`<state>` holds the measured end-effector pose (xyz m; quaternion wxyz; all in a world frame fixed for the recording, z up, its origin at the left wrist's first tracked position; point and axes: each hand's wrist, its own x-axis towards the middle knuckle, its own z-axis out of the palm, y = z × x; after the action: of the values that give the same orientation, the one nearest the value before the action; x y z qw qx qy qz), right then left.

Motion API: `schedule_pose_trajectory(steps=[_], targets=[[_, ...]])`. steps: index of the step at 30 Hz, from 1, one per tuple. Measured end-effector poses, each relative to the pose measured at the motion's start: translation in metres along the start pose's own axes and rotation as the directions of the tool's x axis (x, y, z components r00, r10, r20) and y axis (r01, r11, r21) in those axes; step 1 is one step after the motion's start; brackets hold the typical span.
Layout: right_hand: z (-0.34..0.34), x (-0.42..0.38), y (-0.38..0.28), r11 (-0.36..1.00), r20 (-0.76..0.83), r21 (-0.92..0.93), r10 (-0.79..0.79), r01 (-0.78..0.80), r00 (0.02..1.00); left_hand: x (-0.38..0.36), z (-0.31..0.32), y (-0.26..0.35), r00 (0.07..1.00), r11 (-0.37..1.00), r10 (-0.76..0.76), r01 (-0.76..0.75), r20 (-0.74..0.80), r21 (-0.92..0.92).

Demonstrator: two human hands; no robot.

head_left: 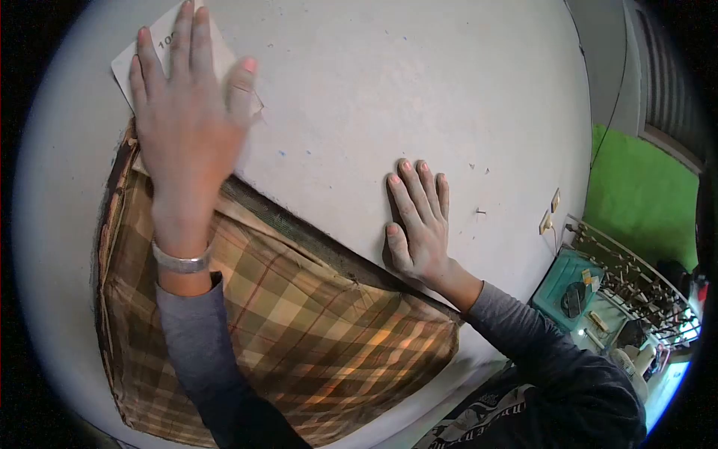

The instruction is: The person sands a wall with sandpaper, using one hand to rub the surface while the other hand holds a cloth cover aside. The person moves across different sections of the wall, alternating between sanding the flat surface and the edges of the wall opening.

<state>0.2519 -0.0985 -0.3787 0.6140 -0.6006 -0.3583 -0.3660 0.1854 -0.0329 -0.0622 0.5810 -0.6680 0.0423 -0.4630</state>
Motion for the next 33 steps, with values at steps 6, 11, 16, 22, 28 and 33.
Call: schedule_pose_trajectory(steps=[6, 11, 16, 22, 28, 33], targets=[[-0.002, 0.000, 0.004, 1.000, 0.004, 0.000, -0.011, 0.011, 1.000, -0.014, -0.014, 0.019, 0.959, 0.954, 0.226, -0.183, 0.171, -0.236], [-0.002, -0.001, 0.004, 1.000, -0.018, 0.002, -0.013, 0.013, 1.000, -0.019, -0.028, 0.037, 0.931, 0.923, 0.220, -0.103, 0.290, -0.371], [-0.003, -0.002, 0.004, 1.000, -0.008, 0.012, 0.005, -0.005, 1.000, -0.011, -0.007, -0.002, 0.986, 0.992, 0.123, -0.125, 0.111, 0.009], [-0.003, -0.002, 0.004, 1.000, 0.001, -0.002, 0.010, -0.010, 1.000, -0.020, -0.023, 0.031, 0.915, 0.936, 0.286, -0.202, 0.284, -0.289], [-0.003, -0.002, 0.005, 1.000, 0.015, 0.012, 0.012, -0.012, 1.000, -0.038, -0.033, 0.065, 0.841, 0.865, 0.397, -0.207, 0.369, -0.457], [-0.003, 0.001, 0.004, 1.000, 0.017, 0.009, 0.021, -0.021, 1.000, -0.019, -0.027, 0.034, 0.950, 0.972, 0.210, -0.178, 0.230, -0.155]])
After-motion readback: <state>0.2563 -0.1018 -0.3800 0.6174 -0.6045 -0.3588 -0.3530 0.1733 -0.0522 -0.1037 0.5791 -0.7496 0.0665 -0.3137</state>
